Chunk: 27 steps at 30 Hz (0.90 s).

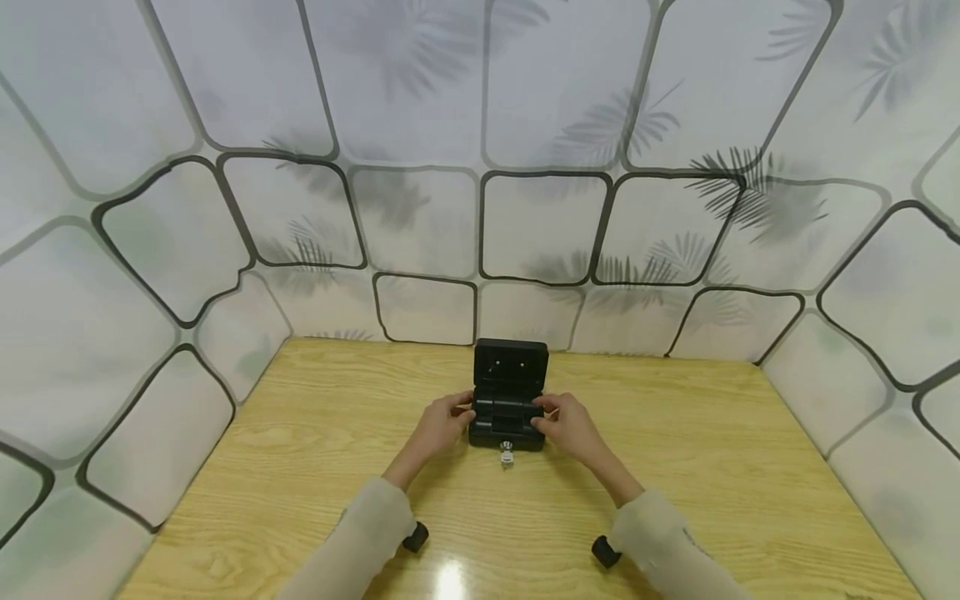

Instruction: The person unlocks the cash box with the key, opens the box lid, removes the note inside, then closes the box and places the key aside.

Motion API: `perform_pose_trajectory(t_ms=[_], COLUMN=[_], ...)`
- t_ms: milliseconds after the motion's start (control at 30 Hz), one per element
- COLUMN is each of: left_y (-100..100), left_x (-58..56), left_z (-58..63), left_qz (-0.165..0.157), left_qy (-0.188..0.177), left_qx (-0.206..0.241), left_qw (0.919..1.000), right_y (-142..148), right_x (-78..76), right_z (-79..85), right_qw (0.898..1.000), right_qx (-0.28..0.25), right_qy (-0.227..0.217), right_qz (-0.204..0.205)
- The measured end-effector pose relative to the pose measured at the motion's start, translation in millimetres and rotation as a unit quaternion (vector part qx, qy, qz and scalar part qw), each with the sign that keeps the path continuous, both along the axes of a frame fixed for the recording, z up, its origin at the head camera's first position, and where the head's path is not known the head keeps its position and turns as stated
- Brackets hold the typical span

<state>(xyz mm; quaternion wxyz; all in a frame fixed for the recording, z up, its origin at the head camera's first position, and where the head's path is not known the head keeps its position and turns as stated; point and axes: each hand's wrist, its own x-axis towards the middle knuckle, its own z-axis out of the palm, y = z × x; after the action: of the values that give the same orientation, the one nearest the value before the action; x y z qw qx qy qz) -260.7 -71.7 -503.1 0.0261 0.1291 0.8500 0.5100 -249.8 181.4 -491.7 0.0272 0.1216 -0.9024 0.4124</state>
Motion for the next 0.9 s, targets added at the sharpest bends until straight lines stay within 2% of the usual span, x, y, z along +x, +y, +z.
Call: perform_pose_trajectory(t_ms=[200, 400, 900], left_y=[-0.5, 0.1, 2.5], left_x=[-1.9, -1.1, -0.7], left_z=[-2.6, -1.3, -0.7], left_qz=[-0.008, -0.009, 0.003], left_qy=[0.013, 0.009, -0.001], left_qx=[-0.004, -0.001, -0.003], left_qw=[0.9999, 0.9999, 1.0000], right_y=[-3.3, -6.7, -12.8], right_x=[-1.0, -2.0, -6.4], right_z=[0.0, 0.0, -8.2], right_qw=[1.000, 1.000, 0.998], right_qx=[0.013, 0.017, 0.044], right_qy=[0.002, 0.022, 0.039], right_qz=[-0.002, 0.006, -0.027])
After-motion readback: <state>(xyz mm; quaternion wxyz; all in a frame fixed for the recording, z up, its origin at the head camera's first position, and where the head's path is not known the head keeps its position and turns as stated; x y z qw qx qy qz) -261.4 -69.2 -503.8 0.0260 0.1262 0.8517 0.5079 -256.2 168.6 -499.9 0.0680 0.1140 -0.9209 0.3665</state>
